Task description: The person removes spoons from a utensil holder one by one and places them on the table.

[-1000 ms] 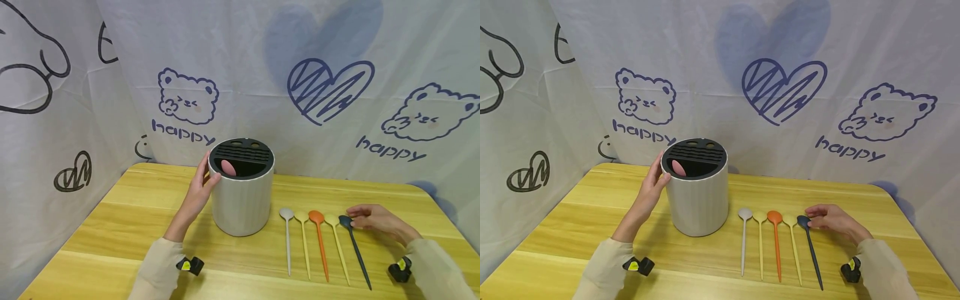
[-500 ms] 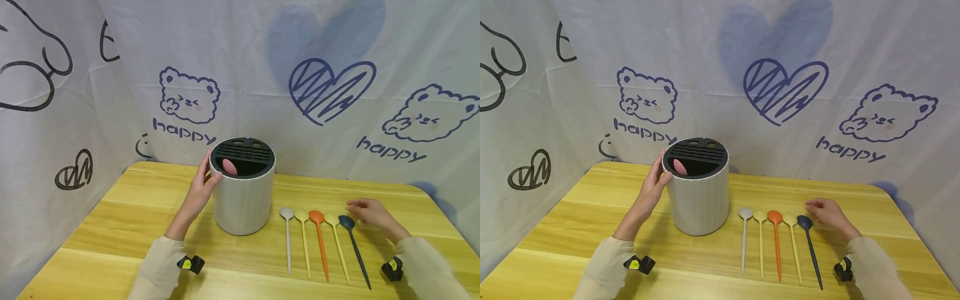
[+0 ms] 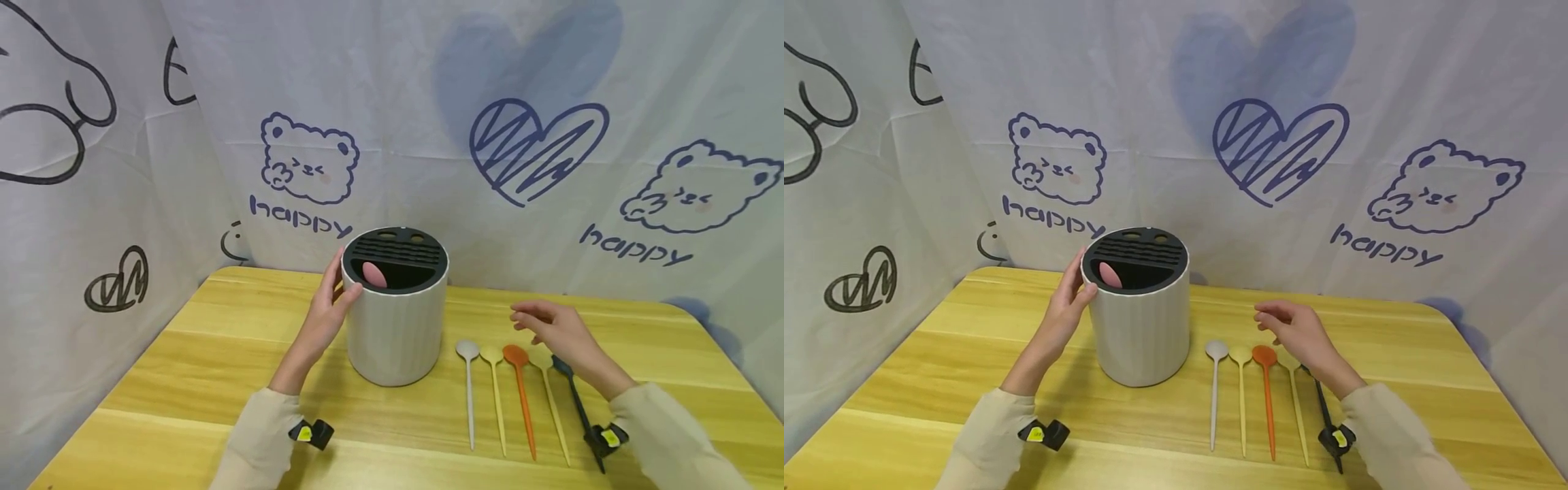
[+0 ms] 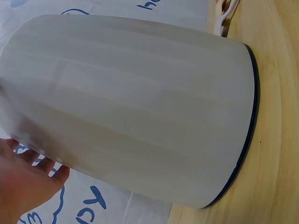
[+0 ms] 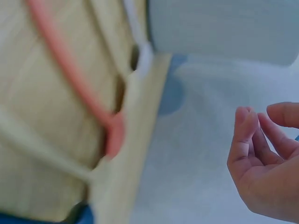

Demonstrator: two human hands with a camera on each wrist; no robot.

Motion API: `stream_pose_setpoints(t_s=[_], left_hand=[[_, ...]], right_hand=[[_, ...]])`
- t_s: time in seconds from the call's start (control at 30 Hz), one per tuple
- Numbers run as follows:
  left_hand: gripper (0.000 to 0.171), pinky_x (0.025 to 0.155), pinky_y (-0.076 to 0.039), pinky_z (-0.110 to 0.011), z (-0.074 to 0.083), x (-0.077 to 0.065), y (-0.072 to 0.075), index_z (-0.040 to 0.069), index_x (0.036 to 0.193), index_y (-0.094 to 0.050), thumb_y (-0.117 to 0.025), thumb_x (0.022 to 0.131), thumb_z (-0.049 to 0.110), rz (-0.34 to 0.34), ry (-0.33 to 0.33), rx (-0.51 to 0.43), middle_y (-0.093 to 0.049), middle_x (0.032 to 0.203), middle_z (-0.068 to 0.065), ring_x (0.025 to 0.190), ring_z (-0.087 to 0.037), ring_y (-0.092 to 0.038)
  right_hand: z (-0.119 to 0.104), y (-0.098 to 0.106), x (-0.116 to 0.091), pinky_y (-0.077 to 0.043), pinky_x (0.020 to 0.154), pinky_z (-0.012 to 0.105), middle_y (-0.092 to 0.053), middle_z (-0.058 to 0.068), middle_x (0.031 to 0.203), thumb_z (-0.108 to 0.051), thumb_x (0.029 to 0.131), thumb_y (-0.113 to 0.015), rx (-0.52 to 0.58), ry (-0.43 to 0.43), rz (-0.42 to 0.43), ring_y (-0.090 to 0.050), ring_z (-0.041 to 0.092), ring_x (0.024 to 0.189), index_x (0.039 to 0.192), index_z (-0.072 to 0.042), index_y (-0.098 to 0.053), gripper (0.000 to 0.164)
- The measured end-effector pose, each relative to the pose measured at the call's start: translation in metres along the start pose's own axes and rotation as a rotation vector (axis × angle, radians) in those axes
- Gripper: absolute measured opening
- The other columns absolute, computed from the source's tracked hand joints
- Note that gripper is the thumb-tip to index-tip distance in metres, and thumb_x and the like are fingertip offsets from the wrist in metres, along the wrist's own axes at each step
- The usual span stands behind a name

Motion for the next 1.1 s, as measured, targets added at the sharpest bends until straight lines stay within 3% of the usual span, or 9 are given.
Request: stream_pose_setpoints(t_s=[0.3, 0.53, 0.9, 1.1], left_hand=[[0.071, 0.113, -0.02, -0.051, -0.004, 0.0, 0.0, 0.014, 0.156, -0.012, -0.049, 0.097, 0.031, -0.002, 0.007, -0.002, -0.014, 0.16, -0.004, 0.144, -0.026, -0.017], [0.072, 0.113, -0.021, -0.05, -0.001, -0.001, -0.001, 0.014, 0.156, -0.013, -0.049, 0.097, 0.03, 0.002, 0.002, -0.004, -0.014, 0.16, -0.003, 0.144, -0.026, -0.018], [0.071, 0.113, -0.021, -0.049, 0.0, 0.0, -0.002, 0.015, 0.156, -0.013, -0.05, 0.097, 0.03, -0.004, -0.004, -0.01, -0.014, 0.16, -0.003, 0.144, -0.026, -0.019], [0.071, 0.113, -0.021, -0.05, 0.0, 0.001, -0.003, 0.014, 0.156, -0.014, -0.05, 0.097, 0.029, 0.001, -0.004, -0.007, -0.015, 0.16, -0.004, 0.144, -0.026, -0.019]], right_hand=[[-0.069, -0.01, -0.001, -0.053, 0.073, 0.029, -0.066, 0.013, 0.115, -0.025, 0.099, -0.056, -0.027, 0.113, -0.013, -0.06, 0.024, 0.097, 0.124, -0.002, -0.062, 0.035], [-0.119, -0.019, 0.004, -0.054, 0.076, 0.035, -0.066, 0.011, 0.114, -0.017, 0.098, -0.057, -0.042, 0.247, -0.028, -0.062, 0.024, 0.098, 0.119, -0.002, -0.065, 0.027], [-0.162, -0.041, 0.022, -0.056, 0.073, 0.034, -0.067, 0.008, 0.113, -0.015, 0.095, -0.061, -0.041, 0.271, -0.1, -0.062, 0.02, 0.097, 0.118, -0.004, -0.067, 0.026], [-0.18, -0.047, 0.032, -0.054, 0.063, 0.033, -0.068, 0.01, 0.111, -0.012, 0.093, -0.064, 0.046, 0.263, -0.129, -0.062, 0.023, 0.095, 0.116, -0.002, -0.067, 0.026]])
Point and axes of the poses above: each hand's wrist, its own x-axis towards the middle knuckle, its own y-axis out of the back of the hand, z = x × y, the point moved 10 cm from there along x, towards the middle knuckle
